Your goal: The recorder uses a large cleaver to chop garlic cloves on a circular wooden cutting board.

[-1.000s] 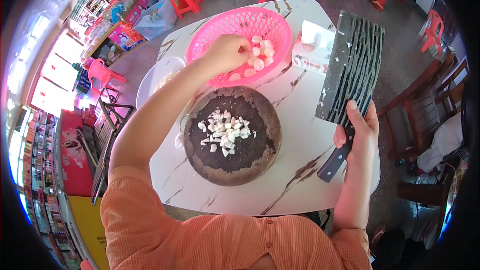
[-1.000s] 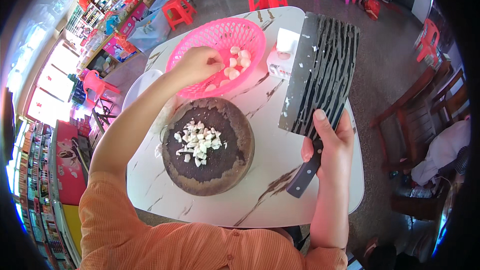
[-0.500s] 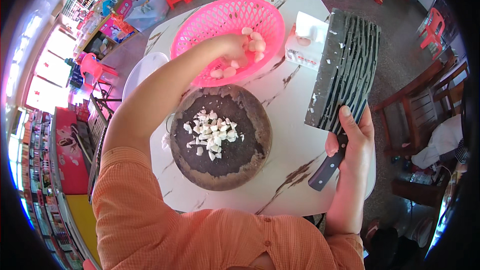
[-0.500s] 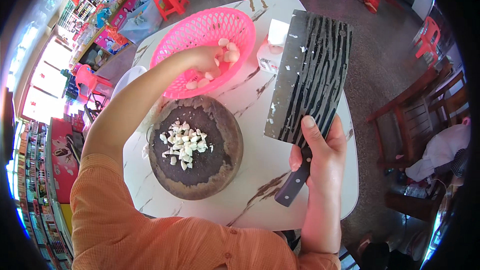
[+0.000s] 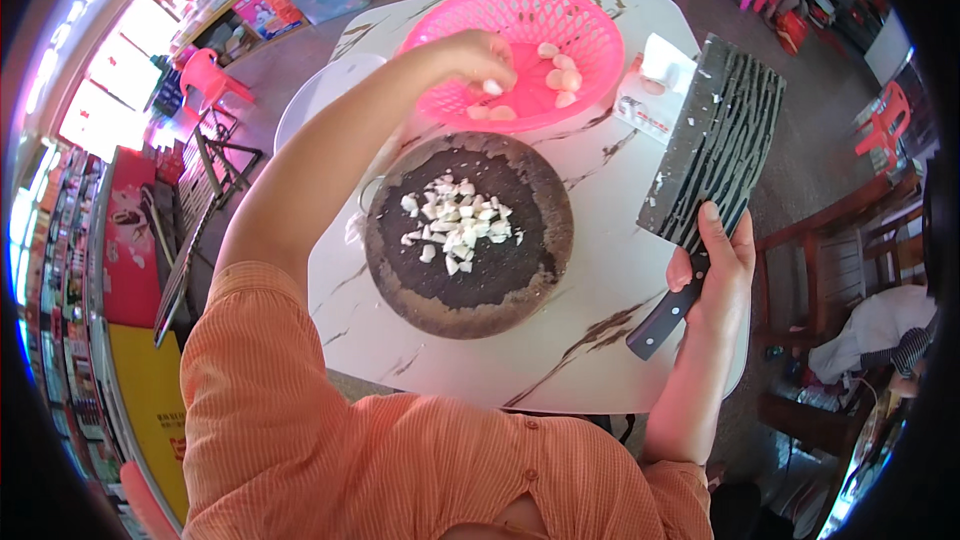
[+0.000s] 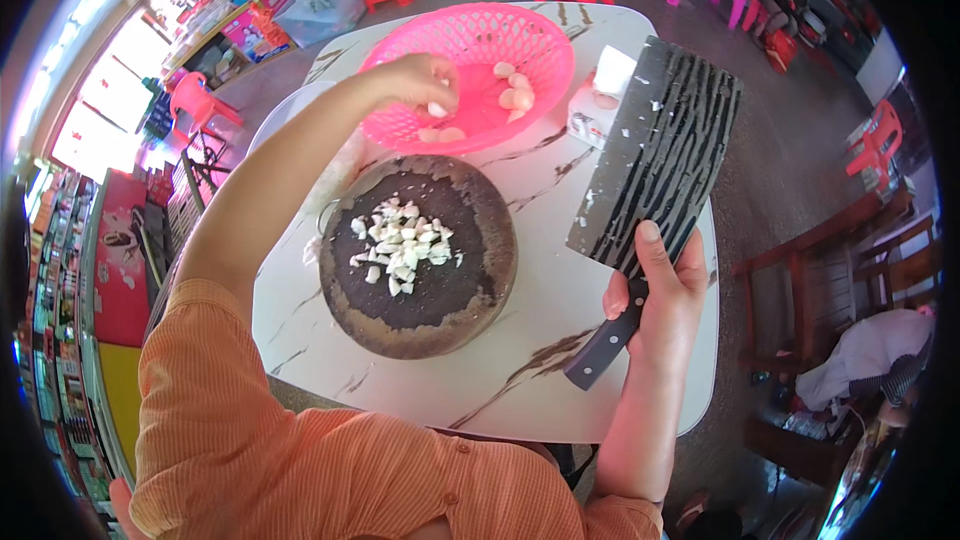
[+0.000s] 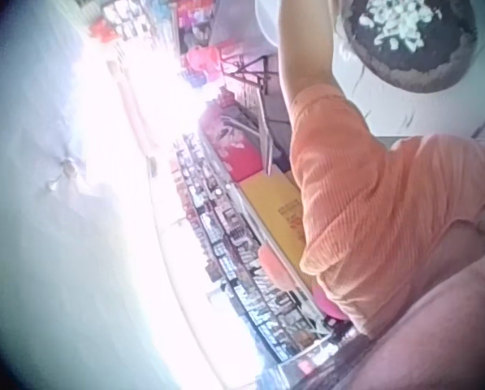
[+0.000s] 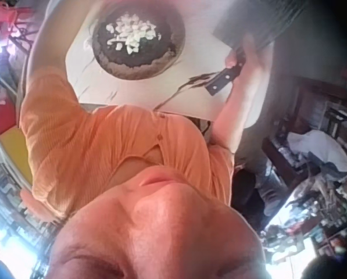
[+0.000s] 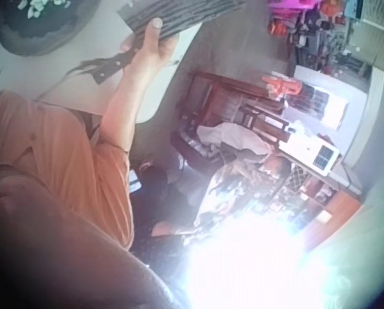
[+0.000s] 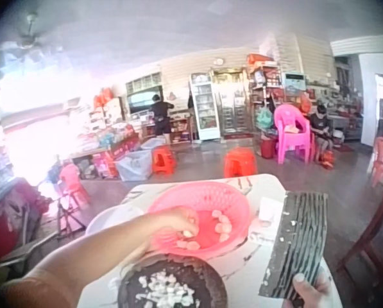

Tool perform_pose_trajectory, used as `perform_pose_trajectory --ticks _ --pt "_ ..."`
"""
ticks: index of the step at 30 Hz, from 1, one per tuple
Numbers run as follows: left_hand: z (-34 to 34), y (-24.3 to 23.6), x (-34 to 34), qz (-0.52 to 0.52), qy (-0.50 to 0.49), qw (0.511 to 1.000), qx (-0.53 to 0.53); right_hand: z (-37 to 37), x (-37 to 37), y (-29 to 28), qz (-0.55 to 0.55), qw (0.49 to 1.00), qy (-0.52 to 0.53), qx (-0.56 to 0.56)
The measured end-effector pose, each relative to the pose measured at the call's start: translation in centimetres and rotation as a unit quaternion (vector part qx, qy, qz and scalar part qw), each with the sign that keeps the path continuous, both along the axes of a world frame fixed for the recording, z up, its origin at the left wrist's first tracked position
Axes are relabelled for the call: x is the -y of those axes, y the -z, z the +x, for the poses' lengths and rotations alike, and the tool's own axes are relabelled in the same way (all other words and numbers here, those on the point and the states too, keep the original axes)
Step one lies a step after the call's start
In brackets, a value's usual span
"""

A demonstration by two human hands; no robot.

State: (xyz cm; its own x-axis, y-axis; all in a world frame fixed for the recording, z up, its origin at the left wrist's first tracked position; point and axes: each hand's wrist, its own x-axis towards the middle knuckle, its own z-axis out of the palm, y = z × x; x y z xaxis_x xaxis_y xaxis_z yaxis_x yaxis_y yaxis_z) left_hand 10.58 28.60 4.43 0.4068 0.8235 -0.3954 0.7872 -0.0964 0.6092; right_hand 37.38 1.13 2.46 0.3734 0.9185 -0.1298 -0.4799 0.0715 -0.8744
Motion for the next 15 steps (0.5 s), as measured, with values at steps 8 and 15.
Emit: perform_pose_trajectory --ticks 8,15 --pt "-6.8 -7.5 11.3 0.028 0.030 0.997 0.064 -0.3 0.6 0.3 -0.001 0.999 -0.027 0.027" --pt "-11.4 0.3 21.0 0.065 0.040 0.993 -0.086 -2.1 1.3 -1.4 -0.039 0.972 -0.193 0.125"
